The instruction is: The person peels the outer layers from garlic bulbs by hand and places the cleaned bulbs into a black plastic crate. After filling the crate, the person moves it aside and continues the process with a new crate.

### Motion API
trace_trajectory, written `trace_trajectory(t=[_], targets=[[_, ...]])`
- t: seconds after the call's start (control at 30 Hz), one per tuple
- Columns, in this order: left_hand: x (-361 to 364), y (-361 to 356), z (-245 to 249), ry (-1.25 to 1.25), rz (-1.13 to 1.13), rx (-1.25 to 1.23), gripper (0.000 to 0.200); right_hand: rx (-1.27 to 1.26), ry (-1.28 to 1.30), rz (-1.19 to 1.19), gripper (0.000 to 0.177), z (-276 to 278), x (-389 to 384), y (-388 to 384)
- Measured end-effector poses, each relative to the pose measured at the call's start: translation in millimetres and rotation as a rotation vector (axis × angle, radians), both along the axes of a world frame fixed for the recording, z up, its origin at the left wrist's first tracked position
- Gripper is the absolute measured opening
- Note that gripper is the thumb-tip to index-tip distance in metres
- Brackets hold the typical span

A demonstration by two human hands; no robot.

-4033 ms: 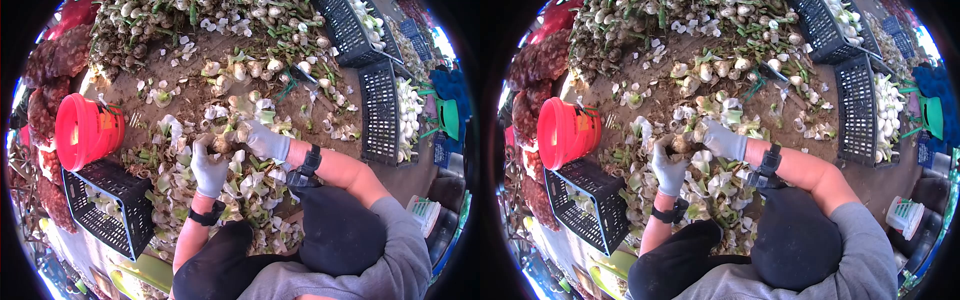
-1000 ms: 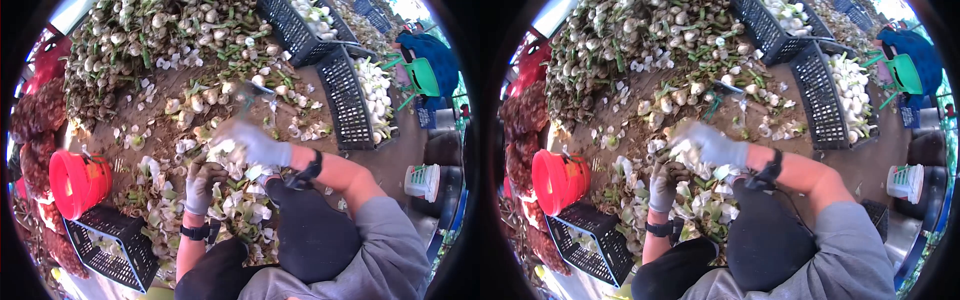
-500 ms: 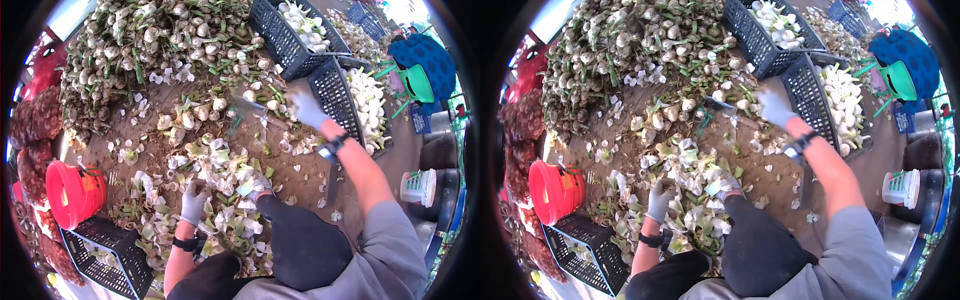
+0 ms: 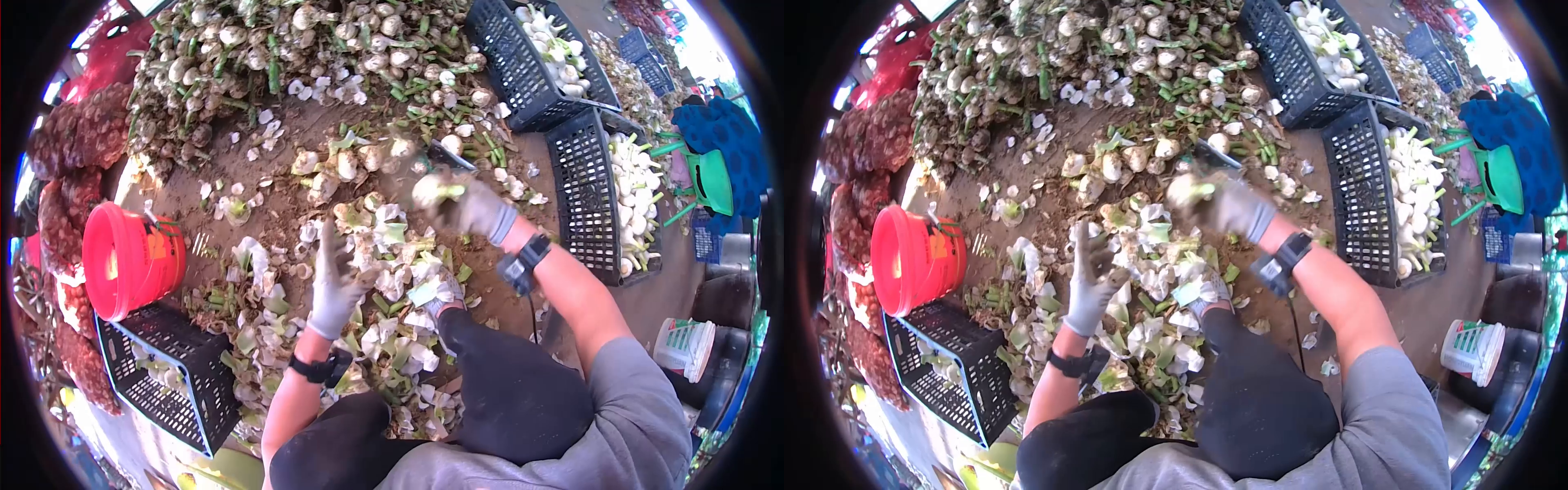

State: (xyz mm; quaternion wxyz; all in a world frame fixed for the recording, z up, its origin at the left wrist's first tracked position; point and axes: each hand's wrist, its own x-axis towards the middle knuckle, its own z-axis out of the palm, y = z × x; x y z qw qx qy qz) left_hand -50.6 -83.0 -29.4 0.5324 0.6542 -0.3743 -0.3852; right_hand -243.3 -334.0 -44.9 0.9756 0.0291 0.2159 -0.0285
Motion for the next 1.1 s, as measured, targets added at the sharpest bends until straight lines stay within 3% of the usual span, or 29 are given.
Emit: trace_trajectory(t=[0.03, 0.07, 0.13, 0.17, 0.2, 0.27, 0.33, 0.37, 0.4, 0.5, 0.6, 0.63, 0.7, 0.8, 0.87, 0.93, 0.97, 1.07, 1.1], targets=[[-0.9, -2.3, 3.4, 0.036, -0.015, -0.057, 0.110, -0.205, -0.062, 0.078, 0.033, -4.8, 13.5, 27.5], [-0.3, -4.0, 4.1, 0.033, -0.025, -0.150, 0.102, -0.406, -0.129, 0.154, 0.037, -10.0, 27.6, 55.1], [0.1, 0.5, 11.5, 0.258, -0.033, -0.142, 0.086, -0.161, -0.033, 0.162, 0.043, 26.5, 69.9, 105.3], [5.5, 7.6, 19.1, 0.538, -0.020, -0.093, 0.071, -0.190, -0.102, 0.264, 0.046, 12.4, 78.4, 111.7], [9.6, 14.9, 20.1, 0.644, 0.041, -0.100, 0.066, -0.227, -0.177, 0.363, 0.050, 4.0, 88.3, 118.5], [19.2, 25.7, 10.6, 0.696, 0.168, -0.051, 0.060, -0.598, -0.139, 0.496, 0.049, -10.3, 99.3, 115.6], [21.6, 30.3, -2.1, 0.268, 0.269, -0.056, 0.054, -1.363, -0.046, 0.287, 0.048, -4.0, 104.4, 124.8], [23.6, 33.1, -8.0, 0.192, 0.286, -0.043, 0.053, -1.514, 0.022, 0.165, 0.048, -0.9, 105.6, 131.4], [23.7, 32.9, -6.1, 0.119, 0.301, -0.030, 0.053, -1.253, 0.014, 0.017, 0.044, 9.1, 108.0, 139.9], [20.4, 35.5, 3.6, -0.113, 0.274, -0.020, 0.053, -1.262, 0.122, 0.373, 0.040, 5.1, 113.8, 136.5], [24.5, 39.2, 0.0, -0.188, 0.262, 0.001, 0.055, -1.132, 0.133, 0.195, 0.032, -2.1, 116.5, 148.2], [25.0, 42.1, 0.7, -0.193, 0.256, 0.008, 0.055, -1.068, 0.142, 0.211, 0.030, -5.1, 114.8, 148.2], [25.1, 47.0, 3.6, -0.203, 0.243, 0.020, 0.054, -1.301, 0.068, 0.201, 0.031, -2.6, 113.0, 146.1], [32.6, 51.6, 7.0, 0.073, 0.279, 0.021, 0.053, -0.996, 0.113, 0.375, 0.026, 18.3, 108.9, 142.7], [35.3, 55.9, 3.7, -0.108, 0.287, -0.044, 0.052, -0.934, 0.140, 0.369, 0.024, 26.8, 108.9, 146.6], [36.1, 57.4, 7.6, -0.424, 0.277, -0.021, 0.051, -1.014, 0.114, 0.282, 0.018, 25.2, 112.1, 149.1], [35.2, 57.0, 6.2, -0.467, 0.279, -0.043, 0.052, -1.051, 0.109, 0.244, 0.016, 10.9, 112.0, 150.4], [32.7, 56.1, 10.7, -0.445, 0.288, -0.020, 0.043, -1.270, 0.112, 0.279, 0.022, -6.4, 110.8, 143.8], [33.6, 55.5, 12.2, -0.148, 0.297, -0.036, 0.042, -1.326, 0.049, 0.241, 0.025, -9.8, 111.9, 141.8]])
